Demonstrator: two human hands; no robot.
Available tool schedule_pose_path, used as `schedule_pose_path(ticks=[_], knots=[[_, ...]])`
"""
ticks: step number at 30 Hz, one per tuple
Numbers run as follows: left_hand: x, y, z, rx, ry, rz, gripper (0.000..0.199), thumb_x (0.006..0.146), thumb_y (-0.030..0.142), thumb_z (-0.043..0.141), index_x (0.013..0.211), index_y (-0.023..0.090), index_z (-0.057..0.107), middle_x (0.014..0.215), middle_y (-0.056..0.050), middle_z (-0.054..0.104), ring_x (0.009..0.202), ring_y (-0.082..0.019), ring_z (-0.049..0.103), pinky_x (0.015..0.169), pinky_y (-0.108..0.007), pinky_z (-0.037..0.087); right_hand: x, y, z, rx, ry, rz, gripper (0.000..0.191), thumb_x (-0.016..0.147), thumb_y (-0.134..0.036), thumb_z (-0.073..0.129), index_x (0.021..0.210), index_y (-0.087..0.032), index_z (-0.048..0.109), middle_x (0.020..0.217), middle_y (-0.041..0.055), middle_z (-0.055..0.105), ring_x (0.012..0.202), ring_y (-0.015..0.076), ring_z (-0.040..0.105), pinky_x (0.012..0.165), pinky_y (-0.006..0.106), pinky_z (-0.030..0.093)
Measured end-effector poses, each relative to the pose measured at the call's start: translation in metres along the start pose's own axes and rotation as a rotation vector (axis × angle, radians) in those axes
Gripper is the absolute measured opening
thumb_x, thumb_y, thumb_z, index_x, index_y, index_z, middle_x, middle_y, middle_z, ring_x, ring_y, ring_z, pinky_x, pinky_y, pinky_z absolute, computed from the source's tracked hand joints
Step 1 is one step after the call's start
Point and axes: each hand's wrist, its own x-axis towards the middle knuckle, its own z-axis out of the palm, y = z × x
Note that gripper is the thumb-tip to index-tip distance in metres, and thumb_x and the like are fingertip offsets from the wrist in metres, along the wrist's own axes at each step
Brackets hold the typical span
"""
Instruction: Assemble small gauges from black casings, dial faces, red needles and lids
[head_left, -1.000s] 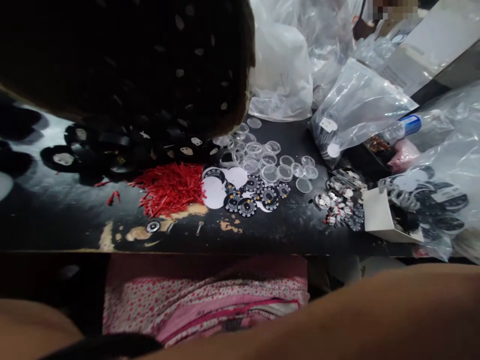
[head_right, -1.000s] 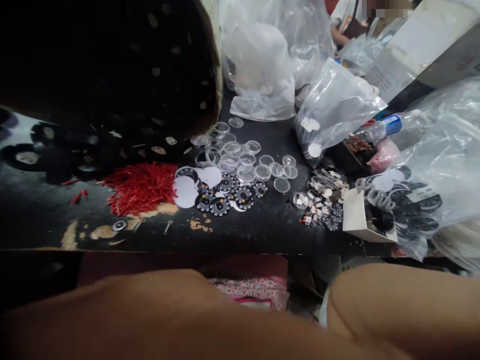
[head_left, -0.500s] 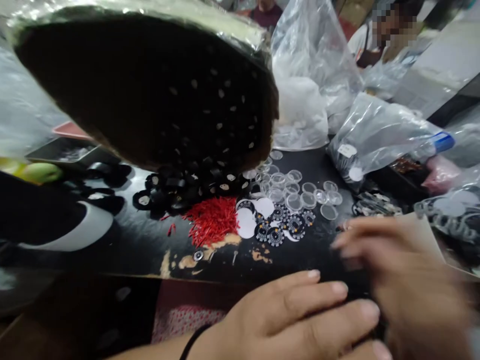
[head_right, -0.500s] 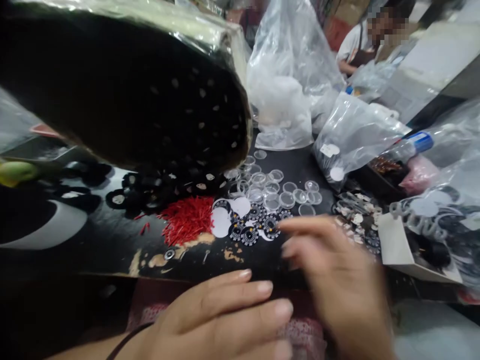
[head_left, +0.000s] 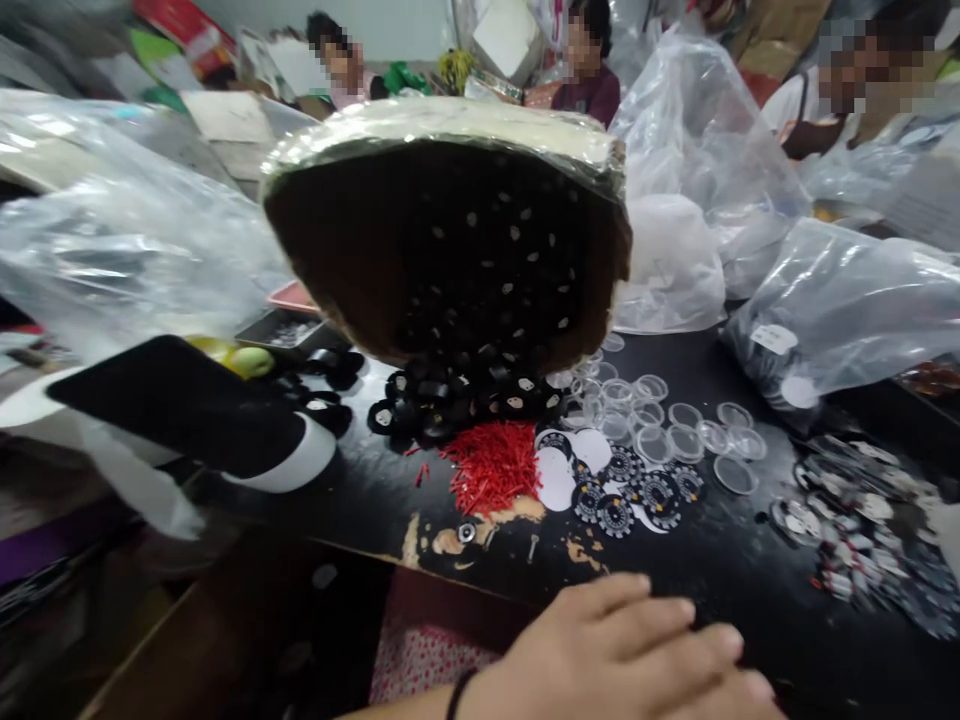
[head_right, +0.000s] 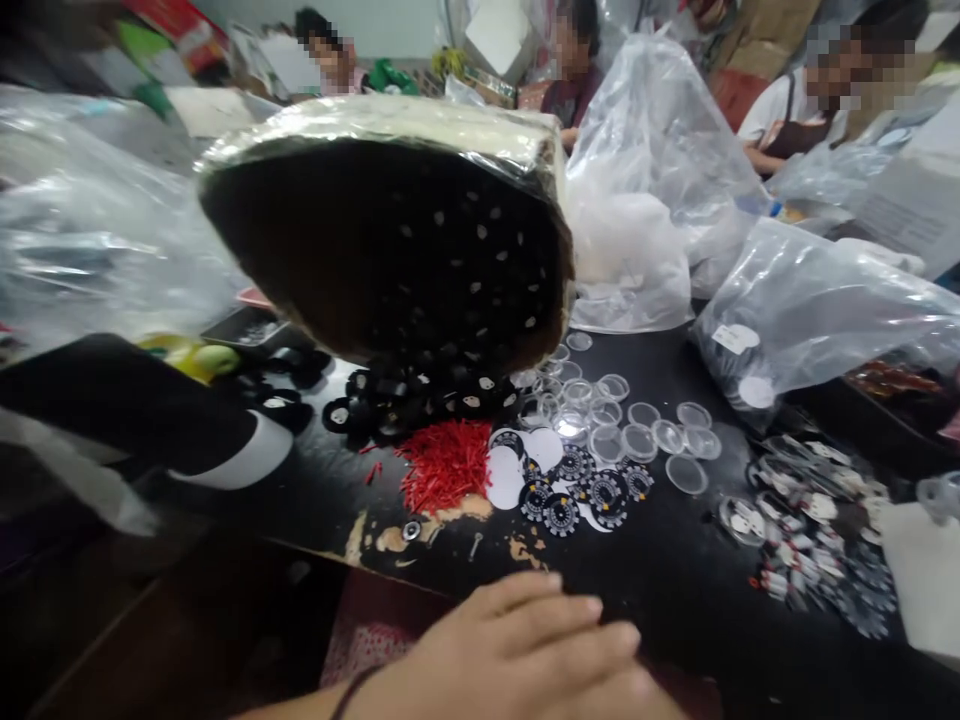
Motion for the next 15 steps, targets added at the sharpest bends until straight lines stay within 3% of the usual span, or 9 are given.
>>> schedule_pose_path(ticks=[2, 3, 5, 6, 7, 9, 11, 15], knots=[[-0.002, -0.029, -0.063, 0.187, -0.071, 0.161, 0.034, 0.094, 0.036, 0.047, 0.114, 0.03, 0.074, 0.109, -0.002, 0.077, 0.109, -0.019, 0.069, 0.104, -0.032, 0.046, 0.022, -0.015, -0.001, 0.053, -0.171, 0.019, 0.034, 0.094, -0.042, 0.051, 0.081, -0.022, 0.075, 0.059, 0.0016, 0.066, 0.054, 0.015, 0.058, 0.049, 0.026, 0.051], [0.0, -0.046, -0.095, 0.274, -0.008, 0.131, 0.034, 0.094, 0.034, 0.05, 0.12, 0.029, 0.071, 0.122, -0.003, 0.073, 0.117, -0.018, 0.065, 0.109, -0.033, 0.042, 0.03, -0.021, 0.001, 0.069, -0.198, 0.009, 0.037, 0.093, -0.043, 0.05, 0.087, -0.017, 0.076, 0.062, -0.0002, 0.065, 0.055, 0.0124, 0.057, 0.052, 0.022, 0.05], [0.007, -0.082, -0.153, 0.481, 0.261, -0.091, 0.039, 0.095, 0.031, 0.048, 0.129, 0.022, 0.064, 0.136, -0.009, 0.065, 0.128, -0.021, 0.057, 0.112, -0.037, 0.038, 0.038, -0.028, 0.01, 0.082, -0.241, 0.003, 0.037, 0.093, -0.04, 0.047, 0.091, -0.015, 0.074, 0.065, -0.0012, 0.063, 0.057, 0.0109, 0.056, 0.056, 0.02, 0.048], [0.013, -0.1, -0.175, 0.562, 0.474, -0.301, 0.04, 0.095, 0.034, 0.046, 0.127, 0.019, 0.064, 0.135, -0.011, 0.064, 0.128, -0.022, 0.057, 0.113, -0.038, 0.038, 0.039, -0.029, 0.017, 0.078, -0.28, 0.006, 0.035, 0.094, -0.038, 0.046, 0.092, -0.016, 0.074, 0.065, -0.0005, 0.063, 0.058, 0.0116, 0.056, 0.057, 0.021, 0.046], [0.019, -0.117, -0.192, 0.591, 0.537, -0.404, 0.046, 0.094, 0.037, 0.046, 0.133, 0.014, 0.059, 0.138, -0.017, 0.061, 0.13, -0.028, 0.055, 0.113, -0.045, 0.036, 0.038, -0.03, 0.023, 0.067, -0.324, 0.006, 0.034, 0.094, -0.036, 0.046, 0.092, -0.017, 0.074, 0.066, 0.0, 0.063, 0.059, 0.0122, 0.056, 0.059, 0.022, 0.046], [0.031, -0.144, -0.213, 0.601, 0.567, -0.516, 0.051, 0.092, 0.041, 0.049, 0.133, 0.011, 0.057, 0.135, -0.021, 0.061, 0.126, -0.034, 0.057, 0.108, -0.049, 0.04, 0.036, -0.029, 0.035, 0.031, -0.41, -0.008, 0.031, 0.094, -0.035, 0.048, 0.092, -0.018, 0.073, 0.069, 0.001, 0.064, 0.064, 0.0137, 0.058, 0.065, 0.024, 0.046], [0.038, -0.161, -0.22, 0.583, 0.542, -0.566, 0.047, 0.091, 0.041, 0.05, 0.126, 0.013, 0.062, 0.125, -0.019, 0.068, 0.118, -0.034, 0.062, 0.102, -0.048, 0.045, 0.033, -0.026, 0.044, 0.003, -0.439, -0.025, 0.03, 0.094, -0.036, 0.048, 0.093, -0.018, 0.073, 0.072, 0.0017, 0.064, 0.068, 0.0148, 0.059, 0.07, 0.026, 0.046], [0.04, -0.165, -0.224, 0.551, 0.538, -0.593, 0.037, 0.085, 0.032, 0.059, 0.117, 0.016, 0.068, 0.112, -0.014, 0.073, 0.106, -0.03, 0.068, 0.095, -0.041, 0.051, 0.033, -0.022, 0.047, 0.042, -0.429, -0.008, 0.03, 0.095, -0.034, 0.047, 0.094, -0.018, 0.072, 0.072, 0.0009, 0.063, 0.064, 0.0132, 0.057, 0.072, 0.027, 0.047]])
